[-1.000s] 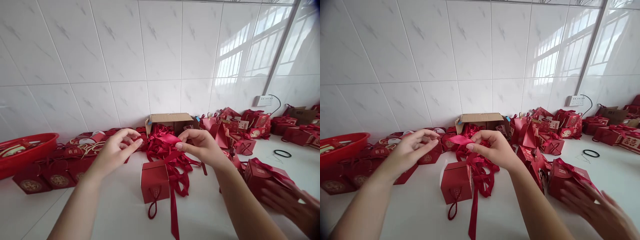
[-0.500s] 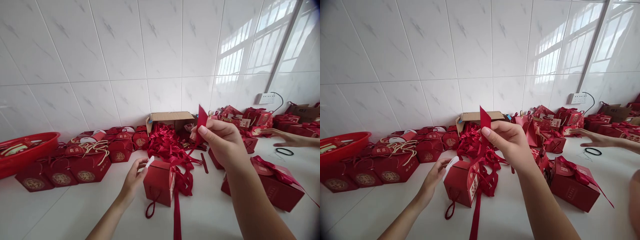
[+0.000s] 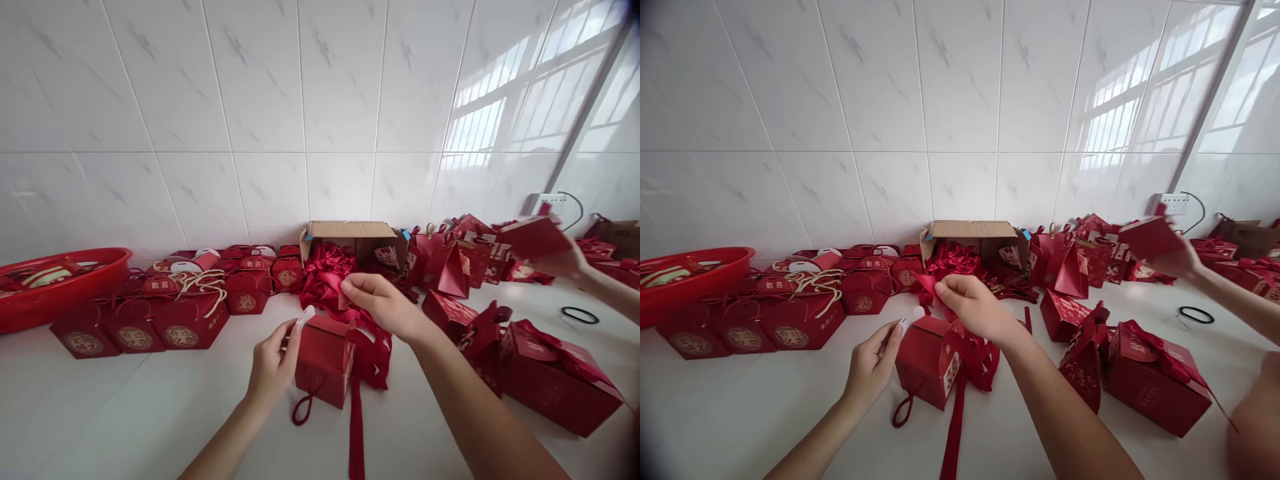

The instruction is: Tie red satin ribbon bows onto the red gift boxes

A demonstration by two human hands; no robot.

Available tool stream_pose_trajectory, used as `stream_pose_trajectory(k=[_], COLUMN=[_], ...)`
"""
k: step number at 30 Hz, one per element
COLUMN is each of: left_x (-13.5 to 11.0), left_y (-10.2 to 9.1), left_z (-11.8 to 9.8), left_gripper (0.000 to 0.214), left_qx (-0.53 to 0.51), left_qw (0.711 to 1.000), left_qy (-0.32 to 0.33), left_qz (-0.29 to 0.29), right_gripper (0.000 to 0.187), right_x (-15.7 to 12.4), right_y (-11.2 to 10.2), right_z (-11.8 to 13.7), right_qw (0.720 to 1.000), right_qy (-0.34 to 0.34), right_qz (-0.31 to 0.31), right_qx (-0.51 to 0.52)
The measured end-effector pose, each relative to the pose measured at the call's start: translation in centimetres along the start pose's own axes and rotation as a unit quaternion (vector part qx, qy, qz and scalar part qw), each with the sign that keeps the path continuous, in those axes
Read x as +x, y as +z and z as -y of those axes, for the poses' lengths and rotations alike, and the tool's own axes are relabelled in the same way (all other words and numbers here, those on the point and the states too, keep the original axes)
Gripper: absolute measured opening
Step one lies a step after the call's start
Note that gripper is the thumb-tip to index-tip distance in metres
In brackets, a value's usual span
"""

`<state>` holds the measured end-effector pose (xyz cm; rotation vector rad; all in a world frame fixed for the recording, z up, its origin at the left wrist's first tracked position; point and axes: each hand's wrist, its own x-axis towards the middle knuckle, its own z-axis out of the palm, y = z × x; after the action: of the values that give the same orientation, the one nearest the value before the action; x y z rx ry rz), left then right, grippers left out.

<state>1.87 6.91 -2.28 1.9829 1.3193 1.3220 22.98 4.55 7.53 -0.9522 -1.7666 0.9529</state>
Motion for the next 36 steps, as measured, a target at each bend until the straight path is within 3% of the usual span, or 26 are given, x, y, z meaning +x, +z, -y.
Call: stream_pose_trajectory(k=[6, 13, 30, 36], left_x=[-0.3, -0.6, -0.9, -0.9], left_y=[-0.5, -0.5, -0.8, -0.7], left_z=[-0.6, -0.6, -0.8, -0.8], left_gripper=[0.032, 0.027, 0.025, 0.029], left_qx=[-0.015, -0.036, -0.036, -0.083], left_qw=[1.0, 0.999, 0.999, 0.994], left_qy=[-0.02, -0.028, -0.017, 0.002], left_qz=[-0.015, 0.003, 0.028, 0.065], right_gripper=[0.031, 0.028, 0.032, 0.03], right_x=[1.6, 1.5, 1.3, 1.1], right_y=[2.4, 2.8, 3.9, 4.1], right_z=[-2.9, -3.7, -3.7, -3.0], right_qw=[0.993, 0.98, 0.976, 0.972], right_qy=[0.051, 0.095, 0.047, -0.025], right_qz=[0.046, 0.099, 0.091, 0.159], right_qx=[-0.096, -0.143, -0.192, -0.17])
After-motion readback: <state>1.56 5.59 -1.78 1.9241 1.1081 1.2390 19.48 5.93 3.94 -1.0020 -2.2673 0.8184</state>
